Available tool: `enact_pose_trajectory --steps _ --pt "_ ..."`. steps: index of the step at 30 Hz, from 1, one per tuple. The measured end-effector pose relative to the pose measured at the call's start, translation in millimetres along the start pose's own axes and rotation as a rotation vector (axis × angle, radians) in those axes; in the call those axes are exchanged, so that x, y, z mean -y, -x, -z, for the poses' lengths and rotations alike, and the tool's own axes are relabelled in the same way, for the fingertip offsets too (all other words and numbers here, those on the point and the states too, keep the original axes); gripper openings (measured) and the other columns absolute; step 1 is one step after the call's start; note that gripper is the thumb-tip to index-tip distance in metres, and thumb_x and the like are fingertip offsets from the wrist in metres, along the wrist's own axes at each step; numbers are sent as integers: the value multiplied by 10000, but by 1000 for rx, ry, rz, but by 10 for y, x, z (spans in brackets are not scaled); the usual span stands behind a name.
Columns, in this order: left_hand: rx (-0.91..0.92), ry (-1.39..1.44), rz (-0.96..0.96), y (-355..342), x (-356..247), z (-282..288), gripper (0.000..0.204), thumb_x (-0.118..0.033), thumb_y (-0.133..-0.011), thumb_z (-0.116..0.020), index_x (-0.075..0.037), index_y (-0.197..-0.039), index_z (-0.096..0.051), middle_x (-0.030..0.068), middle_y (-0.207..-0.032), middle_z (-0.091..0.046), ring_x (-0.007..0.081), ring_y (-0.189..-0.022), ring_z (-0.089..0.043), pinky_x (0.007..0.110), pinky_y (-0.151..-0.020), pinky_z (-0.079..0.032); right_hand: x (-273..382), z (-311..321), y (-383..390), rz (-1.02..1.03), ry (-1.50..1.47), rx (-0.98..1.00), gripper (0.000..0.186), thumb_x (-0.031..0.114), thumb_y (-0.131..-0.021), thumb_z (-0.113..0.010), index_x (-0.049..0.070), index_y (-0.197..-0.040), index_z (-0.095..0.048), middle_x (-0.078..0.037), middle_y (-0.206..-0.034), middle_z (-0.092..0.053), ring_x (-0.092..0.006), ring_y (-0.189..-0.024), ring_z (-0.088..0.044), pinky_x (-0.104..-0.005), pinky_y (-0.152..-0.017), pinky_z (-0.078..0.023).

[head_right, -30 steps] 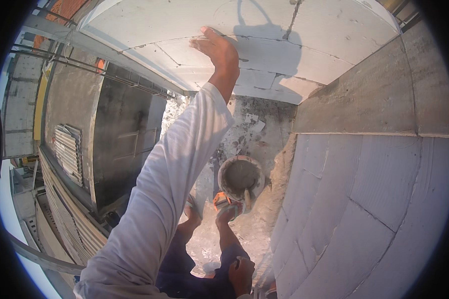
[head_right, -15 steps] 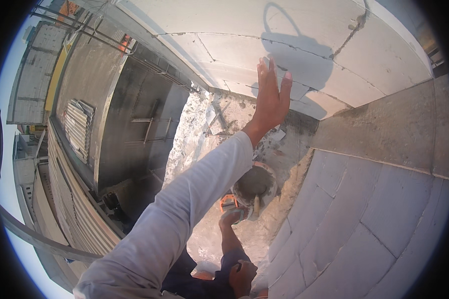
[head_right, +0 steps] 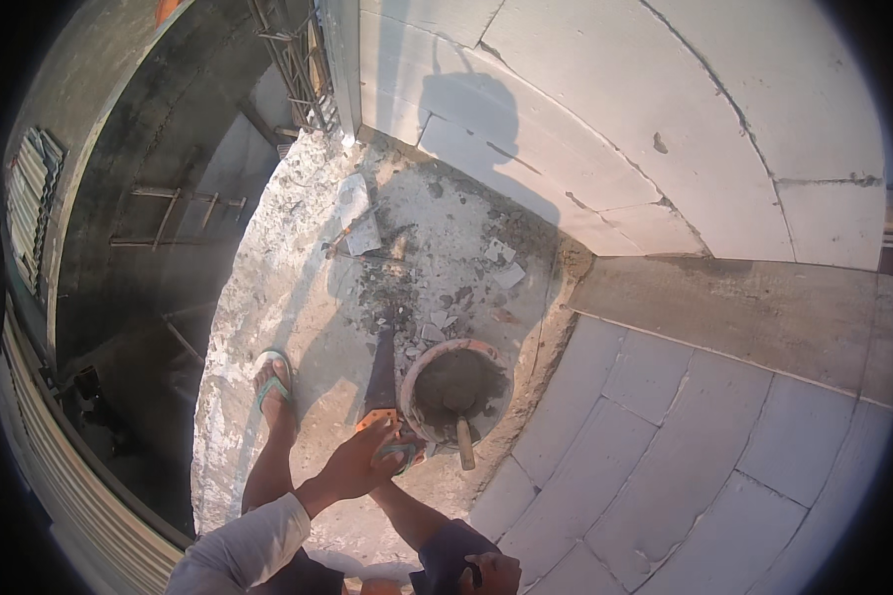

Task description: The person applies mortar to white rectangular tiles using a trowel and places them onto a wall surface. The person repeatedly scoops mortar, spreads it on tiles, and positions the tiles against the wall, adjusting their placement with hands and a hammer.

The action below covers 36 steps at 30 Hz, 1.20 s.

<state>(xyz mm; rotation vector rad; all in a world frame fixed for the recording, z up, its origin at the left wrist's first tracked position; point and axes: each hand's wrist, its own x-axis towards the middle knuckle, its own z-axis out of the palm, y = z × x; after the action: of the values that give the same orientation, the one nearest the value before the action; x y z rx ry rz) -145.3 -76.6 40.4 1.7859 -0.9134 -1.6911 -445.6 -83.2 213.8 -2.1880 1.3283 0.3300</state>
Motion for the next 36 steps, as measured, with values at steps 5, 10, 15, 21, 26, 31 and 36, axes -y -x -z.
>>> enact_pose_trajectory --steps 5,10,15,21,26,31,36 --pt "113 -226 -297 206 11 245 642 -469 -1030 -560 -42 -1500 -468 252 -1548 -439 386 -1458 -421 494 -1185 -358 217 -36 -233 -19 164 62 205 143 -833 -663 70 -1025 -671 -190 -874 -628 -416 -824 -576 -523 -769 -450" --pt "66 -92 -435 370 -168 612 654 -505 -1033 -548 -72 -1515 -468 277 -1504 -473 390 -1419 -453 500 -1178 -354 545 -28 -335 67 215 -26 187 173 -832 -653 55 -969 -700 -202 -882 -638 -417 -838 -588 -537 -760 -444" --pt "-100 9 -420 180 -155 926 612 -452 -1023 -591 -73 -1493 -494 240 -1490 -513 379 -1404 -492 481 -1142 -415 579 -72 -483 -73 316 306 210 201 -878 -613 47 -999 -689 -224 -974 -641 -432 -928 -587 -552 -830 -439" --pt "-341 330 -396 71 -499 1659 548 -327 -1002 -653 -94 -1479 -515 199 -1446 -576 372 -1361 -549 458 -1113 -463 779 46 -667 -43 270 257 242 159 -898 -598 54 -1104 -666 -222 -1070 -629 -432 -1028 -565 -546 -914 -430" --pt "-697 271 -721 -430 -1198 2672 531 -197 -963 -699 -71 -1451 -532 204 -1453 -573 366 -1397 -518 471 -1151 -420 884 138 -897 -57 277 252 246 173 -909 -593 53 -1112 -660 -222 -1076 -625 -432 -1035 -564 -546 -913 -431" --pt "-1386 45 -984 -851 -2211 3917 694 -164 -925 -734 -46 -1524 -406 218 -1518 -464 420 -1460 -401 496 -1168 -381 936 217 -981 -58 281 245 250 186 -919 -588 53 -1120 -654 -222 -1081 -621 -432 -1041 -563 -547 -912 -433" --pt "-1360 98 -1004 -1007 -2617 4502 822 -267 -919 -763 -43 -1571 -316 273 -1540 -391 434 -1434 -413 506 -1147 -401 1006 267 -1048 -45 293 258 255 200 -930 -584 53 -1128 -648 -223 -1087 -617 -432 -1048 -561 -548 -911 -434"
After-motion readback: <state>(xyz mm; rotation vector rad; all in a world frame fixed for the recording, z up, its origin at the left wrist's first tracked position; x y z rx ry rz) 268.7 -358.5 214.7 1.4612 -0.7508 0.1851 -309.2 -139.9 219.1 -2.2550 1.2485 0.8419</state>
